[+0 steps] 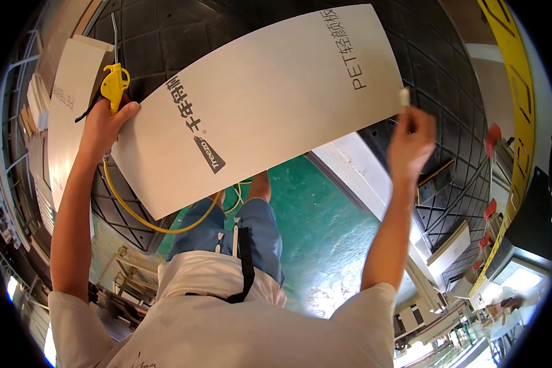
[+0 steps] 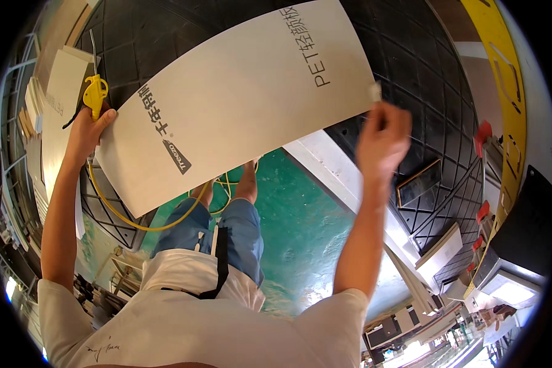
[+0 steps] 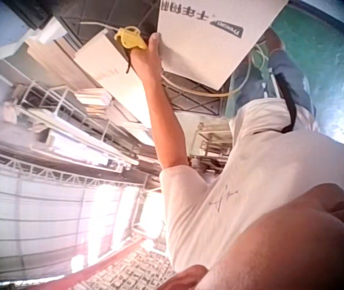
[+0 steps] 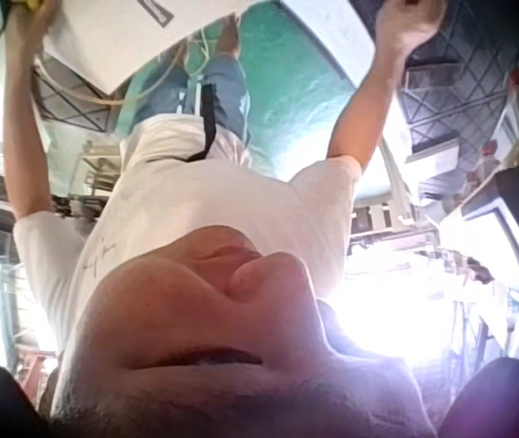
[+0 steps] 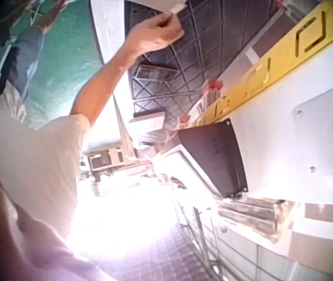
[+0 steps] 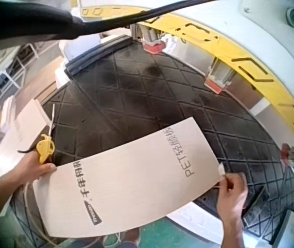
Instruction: The person cleans the surface of several white rectangular panels using a yellow handheld air blower and a small scraper. They repeatedly wipe the panels, flip them over, and scrape off residue or stickers on a black textured workbench in a workshop.
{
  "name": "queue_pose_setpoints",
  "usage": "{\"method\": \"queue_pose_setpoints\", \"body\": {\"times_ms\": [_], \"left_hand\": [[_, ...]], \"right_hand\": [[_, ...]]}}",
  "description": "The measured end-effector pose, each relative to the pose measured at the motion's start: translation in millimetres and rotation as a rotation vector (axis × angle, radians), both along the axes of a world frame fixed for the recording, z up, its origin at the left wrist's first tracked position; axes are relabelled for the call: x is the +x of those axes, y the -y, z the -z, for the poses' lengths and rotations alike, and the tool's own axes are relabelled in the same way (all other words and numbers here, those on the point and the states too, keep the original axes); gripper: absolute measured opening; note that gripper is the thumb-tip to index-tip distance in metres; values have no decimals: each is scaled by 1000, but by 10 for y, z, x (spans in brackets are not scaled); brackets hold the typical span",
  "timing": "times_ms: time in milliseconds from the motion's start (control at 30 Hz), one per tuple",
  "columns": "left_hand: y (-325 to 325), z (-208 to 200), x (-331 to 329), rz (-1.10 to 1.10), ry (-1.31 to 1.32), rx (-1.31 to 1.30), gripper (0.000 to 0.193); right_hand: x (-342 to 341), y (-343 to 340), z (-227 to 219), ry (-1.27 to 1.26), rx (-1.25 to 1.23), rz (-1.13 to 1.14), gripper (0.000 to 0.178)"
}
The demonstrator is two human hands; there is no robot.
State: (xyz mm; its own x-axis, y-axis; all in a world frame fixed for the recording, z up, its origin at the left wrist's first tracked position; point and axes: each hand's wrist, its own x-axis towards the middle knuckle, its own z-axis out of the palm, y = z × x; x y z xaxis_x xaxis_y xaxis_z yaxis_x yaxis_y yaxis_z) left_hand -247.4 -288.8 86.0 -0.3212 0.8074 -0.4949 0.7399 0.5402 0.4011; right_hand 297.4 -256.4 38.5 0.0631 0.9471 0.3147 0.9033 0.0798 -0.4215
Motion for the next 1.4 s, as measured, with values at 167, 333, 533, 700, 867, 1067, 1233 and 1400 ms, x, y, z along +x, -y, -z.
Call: {"method": "queue_pose_setpoints", "body": {"times_ms": [167, 333, 533, 700, 867, 1067, 1233, 1400], "left_hand": [[-69, 22, -21, 14, -17, -61, 57], [5, 50, -97, 3, -31, -51, 59], [-63, 82, -103, 84, -25, -60, 67], [-40, 6, -98, 59, -31, -78, 63], [-71, 19, -86, 88, 16, -61, 68], [-70, 70, -135, 104, -72, -70, 73], [-50, 87, -132, 138, -98, -41, 77], [-53, 97, -166, 175, -70, -43, 81]], "right_hand": [[513, -82, -48, 36, -32, 65, 4], [-210, 29, -152, -171, -25, -235, 8], [962, -287, 126, -12, -91, 271, 11], [421, -169, -101, -136, -102, -17, 13], [382, -237, -172, 52, -12, -211, 12], [235, -162, -177, -9, -93, -138, 12], [-529, 301, -160, -40, -114, -217, 13], [-583, 367, -196, -105, -213, -263, 14]]}}
